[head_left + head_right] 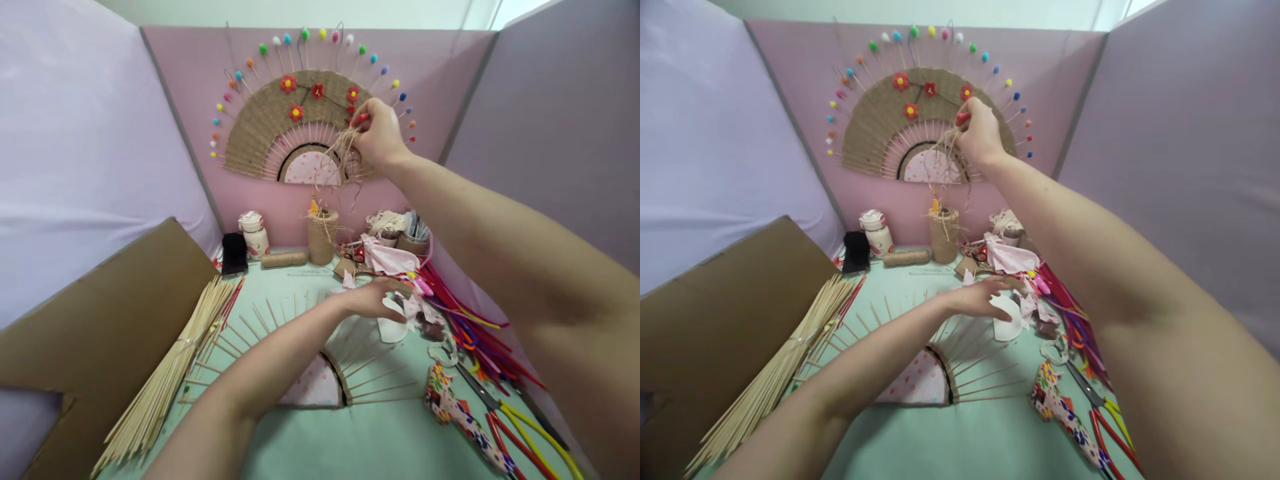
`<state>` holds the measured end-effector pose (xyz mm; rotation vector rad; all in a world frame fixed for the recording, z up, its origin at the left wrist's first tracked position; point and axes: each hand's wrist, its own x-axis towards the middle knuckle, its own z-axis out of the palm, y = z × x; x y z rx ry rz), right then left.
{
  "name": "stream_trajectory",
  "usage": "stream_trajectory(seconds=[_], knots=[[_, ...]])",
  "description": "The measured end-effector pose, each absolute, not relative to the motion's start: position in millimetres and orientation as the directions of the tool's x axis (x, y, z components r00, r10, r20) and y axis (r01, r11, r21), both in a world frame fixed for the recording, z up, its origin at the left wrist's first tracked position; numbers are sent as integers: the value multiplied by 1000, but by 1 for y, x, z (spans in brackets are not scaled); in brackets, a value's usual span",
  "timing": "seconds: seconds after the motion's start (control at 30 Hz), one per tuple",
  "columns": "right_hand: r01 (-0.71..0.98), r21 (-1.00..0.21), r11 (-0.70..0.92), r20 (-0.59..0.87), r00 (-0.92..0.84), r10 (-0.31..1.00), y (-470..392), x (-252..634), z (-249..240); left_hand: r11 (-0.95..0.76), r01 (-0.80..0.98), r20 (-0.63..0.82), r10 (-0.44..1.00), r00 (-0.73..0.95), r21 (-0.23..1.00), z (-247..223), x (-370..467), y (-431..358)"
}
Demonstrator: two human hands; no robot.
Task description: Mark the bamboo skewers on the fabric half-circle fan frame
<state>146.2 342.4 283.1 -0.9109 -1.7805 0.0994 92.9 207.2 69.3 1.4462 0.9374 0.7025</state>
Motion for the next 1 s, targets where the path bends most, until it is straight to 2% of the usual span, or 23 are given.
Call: stream_trajectory(seconds=[0.03, 0.07, 0.1, 0.2, 0.3, 0.47, 0.6, 0.8, 0.93, 1.0], knots=[[496, -483, 722, 779, -134, 613, 338, 148, 284, 16, 239, -118, 899, 422, 971, 65, 89, 211], [469, -496, 731, 777, -137, 615, 333, 150, 284, 67, 316, -155, 953, 259, 946, 59, 81, 216], [449, -512, 732, 770, -138, 623, 328, 152, 282, 114, 344, -180, 969, 167, 932, 53, 69, 222], [412, -559, 720, 747, -127, 653, 320, 153, 275, 214, 362, -211, 976, -50, 907, 33, 31, 245], [348, -602, 719, 722, -148, 676, 317, 151, 268, 344, 356, -309, 939, -153, 869, 20, 13, 268], [259, -655, 710, 689, -180, 702, 307, 149, 267, 456, 286, -442, 890, -113, 843, 16, 31, 298], [202, -674, 710, 689, -173, 704, 285, 149, 275, 397, 162, -395, 917, -45, 903, 22, 49, 311], [34, -593, 804, 794, -145, 591, 254, 143, 296, 303, -5, -303, 953, 30, 953, 25, 54, 309], [144, -536, 832, 839, -17, 543, 264, 137, 320, 268, -86, -263, 963, 63, 960, 30, 30, 285], [182, -539, 823, 839, 29, 543, 277, 137, 329, 289, -97, -271, 948, 167, 952, 42, 5, 267]])
